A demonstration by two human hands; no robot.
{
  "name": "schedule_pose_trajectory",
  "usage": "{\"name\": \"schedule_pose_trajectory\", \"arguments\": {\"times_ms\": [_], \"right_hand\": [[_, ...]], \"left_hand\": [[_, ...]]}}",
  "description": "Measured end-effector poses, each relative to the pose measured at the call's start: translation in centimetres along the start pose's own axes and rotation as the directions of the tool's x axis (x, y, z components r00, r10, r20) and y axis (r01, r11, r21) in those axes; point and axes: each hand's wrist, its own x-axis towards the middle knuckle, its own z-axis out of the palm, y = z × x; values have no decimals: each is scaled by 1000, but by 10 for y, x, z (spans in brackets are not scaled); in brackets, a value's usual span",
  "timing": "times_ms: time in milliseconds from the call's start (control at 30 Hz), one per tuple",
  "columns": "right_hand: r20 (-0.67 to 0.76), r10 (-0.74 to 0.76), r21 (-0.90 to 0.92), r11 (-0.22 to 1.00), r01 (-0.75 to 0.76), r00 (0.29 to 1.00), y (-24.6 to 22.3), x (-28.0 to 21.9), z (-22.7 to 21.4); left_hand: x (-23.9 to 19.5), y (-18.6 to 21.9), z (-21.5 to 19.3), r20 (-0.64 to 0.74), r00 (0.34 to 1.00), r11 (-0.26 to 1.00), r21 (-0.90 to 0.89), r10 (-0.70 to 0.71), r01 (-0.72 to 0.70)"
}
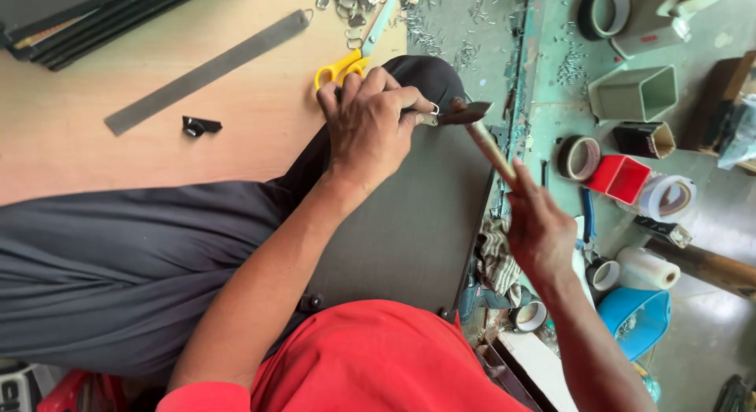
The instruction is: The person sits on the floor with a photo frame on their lap and attaches metal hanging hardware to its back. They position a D-ring hanger, mark positions with a steel ruler, and drive screws using a cordless drill, then place the finished frame aside and pick up the next frame.
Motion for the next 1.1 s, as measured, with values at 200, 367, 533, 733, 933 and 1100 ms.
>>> {"name": "schedule_pose_trajectory", "arguments": {"times_ms": [200, 367, 533, 733, 933, 1100], "right_hand": [[-321, 332, 501, 854, -138, 887, 72, -42, 71], [-235, 280, 222, 948, -229, 931, 82, -59, 87], [-115, -47, -349, 937, 4, 992, 64, -129, 96], [722, 20, -210, 959, 192, 691, 76, -243, 97], [653, 214, -394, 915, 84, 726, 29, -198, 76], [689, 210, -379, 920, 98, 693, 56, -221, 97]], "left_hand": [[-2, -6, 1, -28, 998, 996, 70, 59, -57], [3, -13, 15, 0, 999, 998, 29, 50, -50], [-2, -10, 13, -17, 999, 999, 38, 37, -36], [-4, -9, 13, -37, 997, 998, -16, 65, -66], [-6, -9, 14, -51, 995, 995, -45, 91, -93], [-3, -10, 9, -34, 997, 997, -41, 68, -69]]}}
